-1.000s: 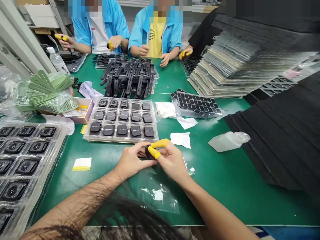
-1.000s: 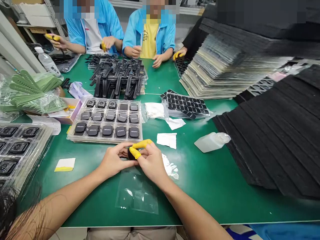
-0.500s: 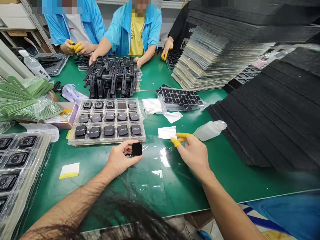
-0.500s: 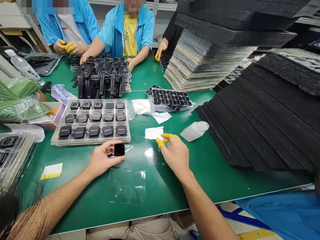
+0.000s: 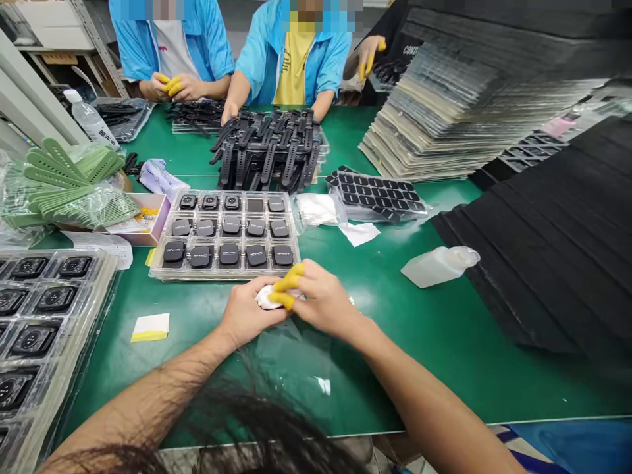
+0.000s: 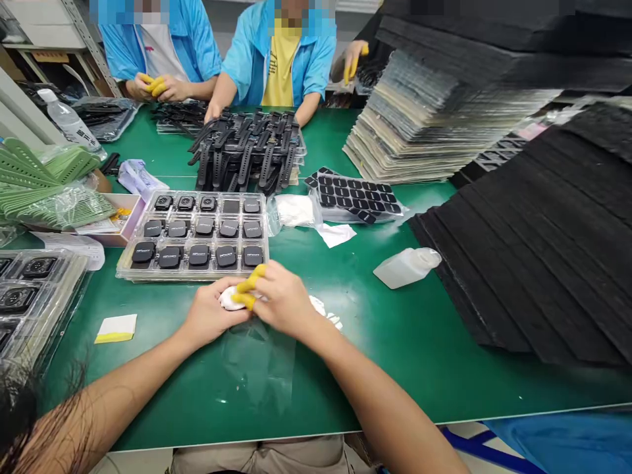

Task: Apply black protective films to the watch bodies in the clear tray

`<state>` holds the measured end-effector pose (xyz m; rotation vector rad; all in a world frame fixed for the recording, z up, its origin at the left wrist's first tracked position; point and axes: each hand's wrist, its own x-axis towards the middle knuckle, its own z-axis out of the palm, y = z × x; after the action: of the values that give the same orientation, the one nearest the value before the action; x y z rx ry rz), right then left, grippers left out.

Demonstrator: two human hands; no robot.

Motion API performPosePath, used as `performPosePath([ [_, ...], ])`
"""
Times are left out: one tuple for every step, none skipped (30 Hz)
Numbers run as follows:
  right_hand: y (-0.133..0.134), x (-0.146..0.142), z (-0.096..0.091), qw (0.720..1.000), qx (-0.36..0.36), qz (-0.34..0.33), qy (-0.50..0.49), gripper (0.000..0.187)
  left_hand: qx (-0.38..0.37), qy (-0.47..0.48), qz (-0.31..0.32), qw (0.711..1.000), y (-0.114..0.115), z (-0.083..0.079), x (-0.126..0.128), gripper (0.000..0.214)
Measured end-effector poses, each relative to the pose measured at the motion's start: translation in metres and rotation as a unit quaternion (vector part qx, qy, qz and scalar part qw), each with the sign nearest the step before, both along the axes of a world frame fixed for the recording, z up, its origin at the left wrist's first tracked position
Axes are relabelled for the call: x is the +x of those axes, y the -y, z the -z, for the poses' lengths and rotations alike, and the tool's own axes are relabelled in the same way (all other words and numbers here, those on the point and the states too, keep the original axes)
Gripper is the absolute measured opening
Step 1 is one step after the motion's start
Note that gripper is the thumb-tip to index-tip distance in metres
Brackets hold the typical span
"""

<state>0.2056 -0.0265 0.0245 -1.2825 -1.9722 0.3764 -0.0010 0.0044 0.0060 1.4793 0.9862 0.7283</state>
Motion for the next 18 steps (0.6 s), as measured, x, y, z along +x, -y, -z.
performPosePath([
  [0.0, 0.001, 0.002, 0.998, 0.011, 0.061, 0.009, 0.017, -0.017, 0.011, -0.005, 1.0, 0.0, 0.0, 0.0, 0.052],
  [0.0, 0.003, 0.003, 0.992, 0.019, 0.125, 0.004, 0.015, -0.033, 0.023, -0.009, 0.999, 0.0, 0.001, 0.001, 0.054],
  [0.001, 0.005, 0.004, 0.985, 0.02, 0.168, -0.014, 0.013, -0.043, 0.032, -0.013, 0.998, 0.0, 0.002, 0.001, 0.055],
  [0.002, 0.007, 0.005, 0.983, 0.013, 0.179, -0.04, 0.011, -0.045, 0.037, -0.016, 0.998, 0.0, 0.003, 0.001, 0.056],
  [0.004, 0.007, 0.005, 0.985, -0.002, 0.157, -0.067, 0.011, -0.041, 0.035, -0.015, 0.998, 0.0, 0.004, 0.001, 0.056],
  [0.005, 0.007, 0.005, 0.989, -0.02, 0.112, -0.09, 0.011, -0.031, 0.029, -0.014, 0.999, 0.001, 0.005, 0.001, 0.056],
  [0.006, 0.005, 0.005, 0.991, -0.039, 0.068, -0.104, 0.012, -0.022, 0.024, -0.011, 0.999, 0.001, 0.006, 0.001, 0.056],
  [0.006, 0.004, 0.005, 0.992, -0.052, 0.047, -0.107, 0.013, -0.014, 0.021, -0.008, 1.0, 0.001, 0.006, 0.001, 0.056],
  [0.005, 0.003, 0.005, 0.991, -0.054, 0.058, -0.105, 0.014, -0.009, 0.021, -0.004, 1.0, 0.002, 0.006, 0.001, 0.056],
  [0.005, 0.003, 0.006, 0.988, -0.047, 0.099, -0.105, 0.014, -0.007, 0.023, -0.001, 1.0, 0.002, 0.006, 0.001, 0.055],
  [0.005, 0.002, 0.007, 0.982, -0.035, 0.149, -0.107, 0.014, -0.005, 0.028, -0.001, 1.0, 0.003, 0.006, 0.0, 0.054],
  [0.005, 0.001, 0.009, 0.977, -0.019, 0.182, -0.113, 0.014, -0.003, 0.031, -0.005, 1.0, 0.003, 0.006, 0.0, 0.052],
  [0.005, 0.0, 0.011, 0.977, -0.001, 0.179, -0.12, 0.013, 0.004, 0.029, -0.008, 1.0, 0.003, 0.006, 0.0, 0.051],
  [0.005, -0.002, 0.014, 0.982, 0.019, 0.14, -0.125, 0.011, 0.015, 0.023, -0.008, 1.0, 0.003, 0.006, 0.0, 0.05],
  [0.005, -0.004, 0.017, 0.988, 0.038, 0.081, -0.126, 0.009, 0.028, 0.015, -0.008, 0.999, 0.003, 0.006, 0.0, 0.05],
  [0.005, -0.004, 0.02, 0.991, 0.056, 0.029, -0.12, 0.006, 0.039, 0.01, -0.009, 0.999, 0.003, 0.006, -0.001, 0.05],
  [0.003, -0.003, 0.023, 0.992, 0.074, 0.008, -0.106, 0.005, 0.045, 0.011, -0.007, 0.999, 0.003, 0.006, -0.001, 0.049],
  [0.0, 0.002, 0.025, 0.992, 0.091, 0.03, -0.084, 0.006, 0.048, 0.018, -0.005, 0.999, 0.003, 0.006, -0.001, 0.048],
])
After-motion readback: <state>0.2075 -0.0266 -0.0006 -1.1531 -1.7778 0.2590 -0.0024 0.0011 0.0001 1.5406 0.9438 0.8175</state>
